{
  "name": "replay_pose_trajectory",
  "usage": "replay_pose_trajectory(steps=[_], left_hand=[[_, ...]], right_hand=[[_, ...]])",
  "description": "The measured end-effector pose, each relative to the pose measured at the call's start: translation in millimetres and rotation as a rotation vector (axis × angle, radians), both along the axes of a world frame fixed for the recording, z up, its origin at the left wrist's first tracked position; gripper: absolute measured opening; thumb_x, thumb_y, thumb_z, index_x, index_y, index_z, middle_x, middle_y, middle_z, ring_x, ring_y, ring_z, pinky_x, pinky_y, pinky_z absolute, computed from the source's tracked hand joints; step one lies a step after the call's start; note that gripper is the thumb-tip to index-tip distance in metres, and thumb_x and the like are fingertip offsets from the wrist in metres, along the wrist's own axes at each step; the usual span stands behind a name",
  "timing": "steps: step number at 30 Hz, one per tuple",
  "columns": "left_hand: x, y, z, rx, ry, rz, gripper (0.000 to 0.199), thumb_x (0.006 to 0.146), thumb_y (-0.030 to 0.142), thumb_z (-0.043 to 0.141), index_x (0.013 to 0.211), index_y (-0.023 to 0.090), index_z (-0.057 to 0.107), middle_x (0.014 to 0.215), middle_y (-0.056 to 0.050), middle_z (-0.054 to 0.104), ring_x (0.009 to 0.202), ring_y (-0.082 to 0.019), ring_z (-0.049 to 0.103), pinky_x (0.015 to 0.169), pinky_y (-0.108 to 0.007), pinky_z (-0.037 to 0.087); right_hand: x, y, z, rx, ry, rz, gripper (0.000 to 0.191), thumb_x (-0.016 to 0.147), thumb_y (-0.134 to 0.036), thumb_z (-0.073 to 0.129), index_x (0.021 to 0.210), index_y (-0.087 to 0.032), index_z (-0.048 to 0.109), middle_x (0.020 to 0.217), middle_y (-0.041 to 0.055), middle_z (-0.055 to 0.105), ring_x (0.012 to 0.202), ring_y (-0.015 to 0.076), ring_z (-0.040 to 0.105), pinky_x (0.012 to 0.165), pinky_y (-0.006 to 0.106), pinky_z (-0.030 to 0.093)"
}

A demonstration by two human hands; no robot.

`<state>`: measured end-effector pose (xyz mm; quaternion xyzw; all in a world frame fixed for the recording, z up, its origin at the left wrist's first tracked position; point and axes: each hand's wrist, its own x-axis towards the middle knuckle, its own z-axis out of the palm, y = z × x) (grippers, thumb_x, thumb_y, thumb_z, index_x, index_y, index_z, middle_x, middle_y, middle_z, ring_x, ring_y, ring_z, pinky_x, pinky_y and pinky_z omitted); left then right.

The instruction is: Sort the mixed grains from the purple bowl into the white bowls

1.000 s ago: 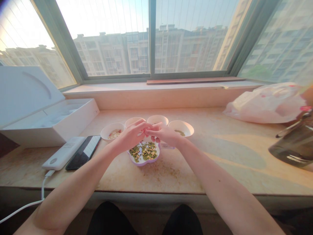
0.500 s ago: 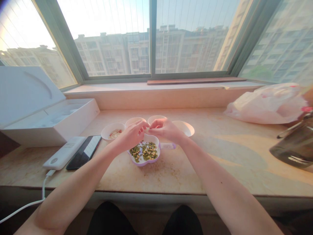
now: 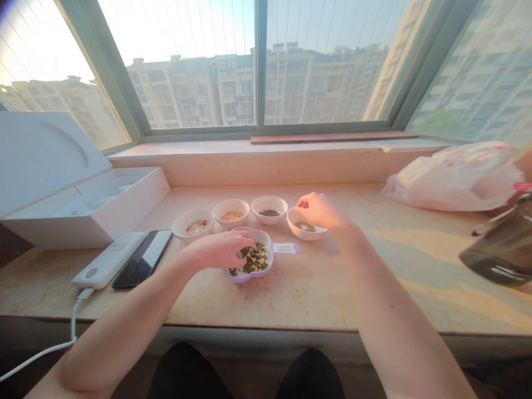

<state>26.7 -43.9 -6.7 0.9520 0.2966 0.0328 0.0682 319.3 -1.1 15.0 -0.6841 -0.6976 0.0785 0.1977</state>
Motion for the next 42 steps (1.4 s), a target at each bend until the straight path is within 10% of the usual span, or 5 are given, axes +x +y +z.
replay_pose_trajectory(steps=[23, 34, 42], left_hand=[[0, 7, -0.3, -0.084, -0.111, 0.063, 0.041, 0.083, -0.001, 0.045, 0.101, 0.022, 0.073, 0.101, -0.003, 0.072, 0.091, -0.019, 0.069, 0.081, -0.028, 0.051], [2, 24, 1.2, -0.603, -0.969, 0.305, 0.023, 0.083, 0.01, 0.065, 0.105, 0.017, 0.069, 0.102, -0.005, 0.072, 0.084, -0.014, 0.07, 0.073, -0.026, 0.059], [-5, 29, 6.5, -0.669, -1.121, 0.46, 0.021, 0.084, 0.011, 0.067, 0.105, 0.016, 0.068, 0.108, -0.008, 0.072, 0.09, -0.014, 0.07, 0.084, -0.03, 0.06]], right_hand=[[18, 7, -13.7, -0.054, -0.015, -0.005, 0.01, 0.072, -0.034, 0.075, 0.072, -0.025, 0.078, 0.078, 0.0069, 0.076, 0.077, 0.0243, 0.07, 0.064, 0.03, 0.048], [0, -3, -2.8, -0.072, -0.043, -0.074, 0.02, 0.082, -0.032, 0.066, 0.087, -0.023, 0.083, 0.098, 0.0116, 0.08, 0.086, 0.0257, 0.071, 0.067, 0.031, 0.047], [-29, -11, 3.0, 0.063, 0.085, -0.007, 0.026, 0.091, -0.037, 0.061, 0.097, -0.021, 0.081, 0.102, 0.0102, 0.079, 0.093, 0.0263, 0.069, 0.074, 0.033, 0.047]])
